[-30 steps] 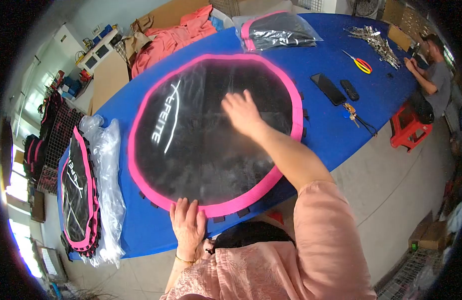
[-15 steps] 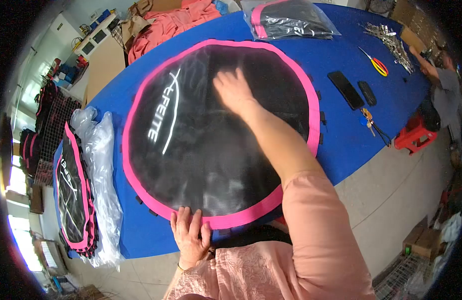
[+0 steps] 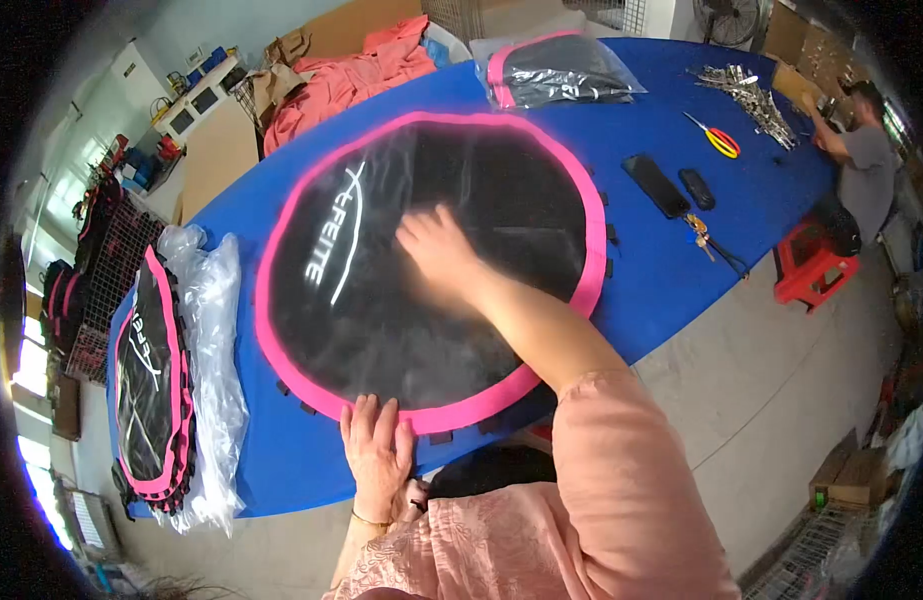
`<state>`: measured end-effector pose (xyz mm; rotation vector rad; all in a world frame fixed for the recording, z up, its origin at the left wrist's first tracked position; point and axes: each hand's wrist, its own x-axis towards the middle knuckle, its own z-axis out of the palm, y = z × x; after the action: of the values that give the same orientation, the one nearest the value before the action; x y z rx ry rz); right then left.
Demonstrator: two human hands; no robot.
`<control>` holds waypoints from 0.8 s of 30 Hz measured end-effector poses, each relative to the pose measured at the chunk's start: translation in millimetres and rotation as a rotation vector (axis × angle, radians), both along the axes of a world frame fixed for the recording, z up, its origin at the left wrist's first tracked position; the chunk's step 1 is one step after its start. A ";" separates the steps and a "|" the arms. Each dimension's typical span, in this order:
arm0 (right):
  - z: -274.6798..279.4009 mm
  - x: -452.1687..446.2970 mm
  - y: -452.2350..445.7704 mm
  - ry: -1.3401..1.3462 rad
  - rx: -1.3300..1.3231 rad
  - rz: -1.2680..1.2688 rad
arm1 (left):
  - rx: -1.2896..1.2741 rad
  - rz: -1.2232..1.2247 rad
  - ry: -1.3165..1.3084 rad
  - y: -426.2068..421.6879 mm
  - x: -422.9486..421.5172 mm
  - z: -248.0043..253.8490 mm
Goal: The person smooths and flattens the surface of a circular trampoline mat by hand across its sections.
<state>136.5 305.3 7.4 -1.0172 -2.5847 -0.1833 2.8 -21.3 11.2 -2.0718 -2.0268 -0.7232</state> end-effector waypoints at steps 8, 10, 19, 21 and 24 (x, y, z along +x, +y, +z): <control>-11.8 111.8 42.7 -0.084 0.152 -0.305 | 0.034 -0.008 -0.017 0.6 -1.8 -4.4; -13.6 145.0 54.6 -0.130 0.149 -0.385 | 0.029 -0.009 -0.024 1.0 -1.8 -4.1; -4.0 178.7 76.1 -0.135 0.047 -0.368 | -0.031 -0.028 -0.016 -1.0 -3.3 -1.7; -1.3 167.9 84.1 -0.104 0.028 -0.092 | -0.053 -0.033 -0.018 -1.1 -3.7 0.6; 1.0 138.2 91.9 -0.098 -0.012 0.061 | -0.067 -0.029 -0.013 -0.6 -4.5 0.0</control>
<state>274.7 397.1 8.4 -0.9551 -2.7043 -0.2067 -1.7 -21.9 11.3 -2.1420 -2.0592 -0.6847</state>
